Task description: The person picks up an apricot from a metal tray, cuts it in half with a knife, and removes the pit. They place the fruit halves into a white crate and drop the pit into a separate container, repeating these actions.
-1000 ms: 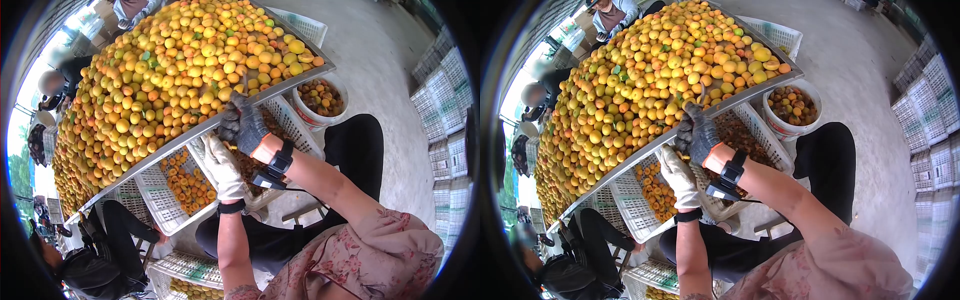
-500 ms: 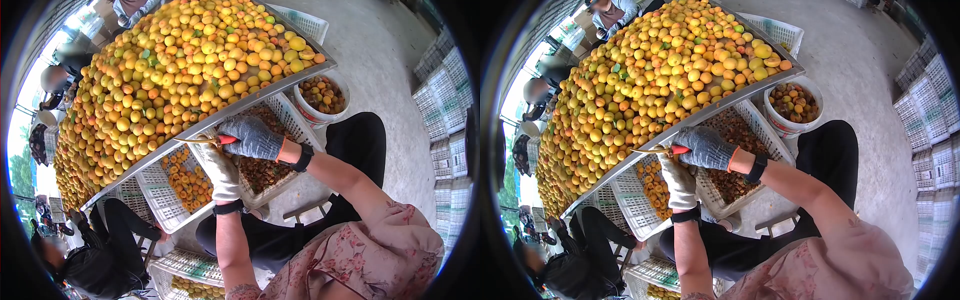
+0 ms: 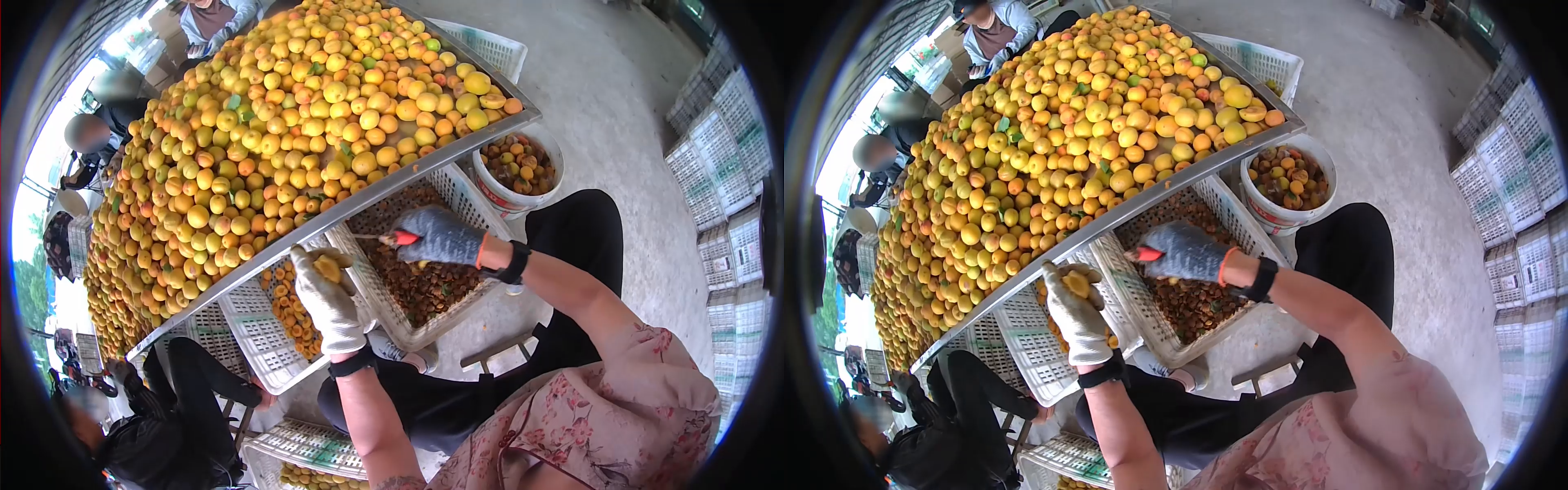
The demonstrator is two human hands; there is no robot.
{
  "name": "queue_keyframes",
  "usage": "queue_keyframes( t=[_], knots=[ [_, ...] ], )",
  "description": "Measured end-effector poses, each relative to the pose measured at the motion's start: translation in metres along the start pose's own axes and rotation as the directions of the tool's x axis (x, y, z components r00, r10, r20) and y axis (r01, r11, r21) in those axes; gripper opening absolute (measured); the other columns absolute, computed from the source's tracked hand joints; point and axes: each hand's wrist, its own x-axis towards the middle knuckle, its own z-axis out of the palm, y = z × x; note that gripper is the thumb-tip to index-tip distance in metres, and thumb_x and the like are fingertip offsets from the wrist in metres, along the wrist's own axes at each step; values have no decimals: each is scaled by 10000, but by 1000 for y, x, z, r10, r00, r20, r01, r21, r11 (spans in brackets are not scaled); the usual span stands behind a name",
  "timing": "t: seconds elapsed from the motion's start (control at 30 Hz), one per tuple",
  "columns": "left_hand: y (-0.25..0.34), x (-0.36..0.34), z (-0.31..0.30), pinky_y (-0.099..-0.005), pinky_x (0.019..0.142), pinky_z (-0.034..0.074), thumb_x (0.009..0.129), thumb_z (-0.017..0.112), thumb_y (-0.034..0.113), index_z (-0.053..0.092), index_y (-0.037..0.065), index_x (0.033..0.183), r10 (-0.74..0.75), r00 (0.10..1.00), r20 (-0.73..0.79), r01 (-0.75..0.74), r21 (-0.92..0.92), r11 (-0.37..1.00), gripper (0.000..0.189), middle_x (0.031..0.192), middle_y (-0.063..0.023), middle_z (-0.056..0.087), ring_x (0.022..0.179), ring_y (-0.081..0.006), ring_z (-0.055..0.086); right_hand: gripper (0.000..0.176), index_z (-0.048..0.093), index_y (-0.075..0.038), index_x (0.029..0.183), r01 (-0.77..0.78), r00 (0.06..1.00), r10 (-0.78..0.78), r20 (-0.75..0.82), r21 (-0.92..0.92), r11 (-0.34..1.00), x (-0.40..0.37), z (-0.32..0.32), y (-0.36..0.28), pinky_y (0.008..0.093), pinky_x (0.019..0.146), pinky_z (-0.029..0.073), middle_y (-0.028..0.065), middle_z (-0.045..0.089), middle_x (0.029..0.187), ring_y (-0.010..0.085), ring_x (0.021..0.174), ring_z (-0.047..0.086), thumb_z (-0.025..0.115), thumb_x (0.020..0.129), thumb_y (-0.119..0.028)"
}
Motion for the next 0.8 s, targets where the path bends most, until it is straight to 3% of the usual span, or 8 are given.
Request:
queue_keyframes(
  t=[0.2,0.27,0.33,0.4,0.47,0.53,0.73,0.8],
  knots=[
    [1,10,-29,-215,373,291,955,355,553,548,75,837,-85,994,67,105,-411,906,528,600,-62,552,396,-100,382,295,624,-60,840,-45,945,112,-308,218,975,16,-31,27,349,663,487,106,638,742,248,699,620,766,728,-293],
    [4,11,-35,-217,384,302,917,413,595,546,77,888,-29,985,169,103,-445,890,535,631,-61,560,409,-115,400,270,622,-66,837,-183,961,183,-206,20,983,34,-58,2,328,648,484,100,642,753,223,693,618,772,722,-258],
    [4,10,-39,-218,394,298,943,397,554,549,69,895,12,996,87,22,-381,924,510,631,-56,556,417,-106,389,266,621,-63,837,-160,969,147,-199,-52,986,57,-65,3,363,644,485,114,645,758,251,702,624,745,740,-277],
    [8,12,-47,-217,432,311,972,403,479,555,58,909,144,977,-154,-124,130,984,451,661,-46,560,462,-80,381,252,624,-65,839,-150,973,108,-206,-201,968,79,-69,17,411,648,482,122,649,762,289,720,631,703,753,-288],
    [14,13,-53,-350,792,451,963,490,346,530,-32,1151,398,890,-223,-220,553,803,424,1009,-179,571,872,-212,550,267,638,-59,867,-225,974,200,-105,-372,901,103,-73,16,448,662,479,140,647,776,323,727,631,676,737,-289],
    [14,21,-65,-415,940,399,944,517,340,445,-39,1279,474,830,-294,-100,758,645,510,1183,-239,497,1097,-320,499,303,653,-43,924,-261,965,242,-98,-403,877,122,-65,28,445,653,488,170,645,775,331,717,636,667,713,-259],
    [4,19,-56,-414,962,388,928,565,287,458,-39,1258,421,891,-167,-195,697,690,476,1177,-231,506,1124,-349,498,302,683,-14,917,-301,885,454,106,-615,729,154,-41,49,450,687,512,224,656,860,344,740,651,681,691,-213],
    [-3,19,-52,-287,884,425,925,578,261,464,-17,1280,406,901,-154,-259,558,788,465,1249,-143,503,1034,-189,526,354,680,-7,911,-281,897,422,133,-566,775,156,-47,62,438,658,500,200,648,812,339,719,638,719,653,-247]
  ],
)
